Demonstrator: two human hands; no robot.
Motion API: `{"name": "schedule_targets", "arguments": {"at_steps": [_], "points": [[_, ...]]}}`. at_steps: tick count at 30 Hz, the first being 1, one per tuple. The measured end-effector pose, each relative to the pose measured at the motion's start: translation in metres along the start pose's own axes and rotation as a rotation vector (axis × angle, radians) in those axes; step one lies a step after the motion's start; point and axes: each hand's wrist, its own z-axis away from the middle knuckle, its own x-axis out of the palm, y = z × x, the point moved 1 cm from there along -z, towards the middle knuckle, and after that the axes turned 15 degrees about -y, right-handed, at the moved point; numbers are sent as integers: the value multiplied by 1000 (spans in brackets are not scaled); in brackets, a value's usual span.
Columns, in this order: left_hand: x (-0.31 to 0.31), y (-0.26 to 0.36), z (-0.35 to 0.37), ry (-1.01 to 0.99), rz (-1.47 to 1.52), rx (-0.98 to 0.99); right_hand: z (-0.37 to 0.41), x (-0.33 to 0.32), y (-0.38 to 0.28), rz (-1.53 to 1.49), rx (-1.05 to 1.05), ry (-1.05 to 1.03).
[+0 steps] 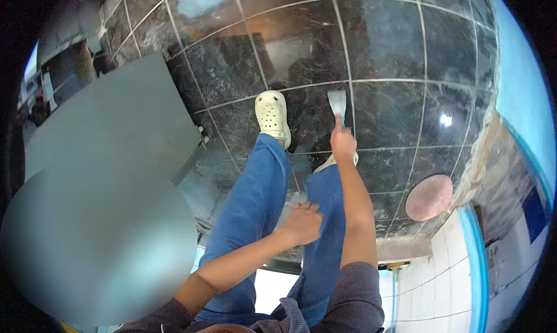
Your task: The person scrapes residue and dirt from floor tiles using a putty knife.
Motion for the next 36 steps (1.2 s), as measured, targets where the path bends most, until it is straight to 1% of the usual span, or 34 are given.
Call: {"name": "schedule_targets", "arguments": {"at_steps": [2,3,4,6,7,8,9,11,13,14,15,16,17,18,19,20,21,22,23,24,25,26,27,28,29,31,32,33,34,35,36], "points": [[-7,-14,9,-1,8,-25,-43,-53,-45,27,-56,139],[-11,-15,11,4,24,-19,-65,-77,-66,25,-47,191],[-16,-13,14,49,34,-16,-89,-92,-81,-66,6,85],[-24,-14,18,115,48,-20,-99,-108,-107,-58,-15,57],[-25,-15,19,70,68,-5,-94,-108,-115,-17,-39,54],[-28,-15,20,30,86,17,-80,-103,-121,43,-72,-30],[-32,-15,23,49,95,38,-61,-94,-119,108,-95,-116],[-39,-21,29,56,135,3,-50,-67,-97,140,-37,-246],[-43,-27,25,133,195,37,-56,-81,-83,139,13,-199],[-43,-31,21,197,235,70,-65,-96,-80,36,64,-218],[-39,-35,14,235,255,69,-76,-102,-68,-57,62,-116],[-36,-42,5,359,435,131,-71,-132,-79,-143,143,-41],[-34,-46,0,487,609,203,-53,-170,-90,-234,219,36],[-32,-45,5,644,700,237,-33,-203,-102,-240,198,53],[-29,-44,6,712,710,244,-10,-231,-111,-243,168,68],[-22,-43,10,798,737,235,4,-243,-103,-162,89,68],[-18,-40,23,895,767,215,28,-258,-100,-143,-4,92],[-15,-36,44,887,691,209,60,-280,-104,-145,-47,48],[-13,-34,67,881,616,193,79,-283,-95,-71,-120,106],[-8,-27,90,895,577,197,108,-300,-94,-59,-179,75],[-4,-22,114,905,537,197,117,-299,-76,-76,-243,71],[4,-16,139,987,564,164,144,-308,-71,13,-240,123],[11,-8,159,1011,504,137,165,-317,-67,75,-224,130],[23,2,180,1030,437,111,188,-326,-66,61,-175,108],[35,13,198,1090,455,93,210,-335,-63,43,-117,88],[53,26,232,1061,455,72,257,-356,-65,-9,-199,156],[63,35,249,1055,472,85,276,-361,-63,-81,-216,162],[73,44,266,1064,493,112,289,-364,-58,-155,-224,166],[79,50,278,1069,487,116,294,-362,-57,-308,-186,193],[86,60,292,1062,479,123,304,-363,-53,-326,-238,262],[94,70,306,1073,446,118,306,-364,-47,-343,-270,205]]}}
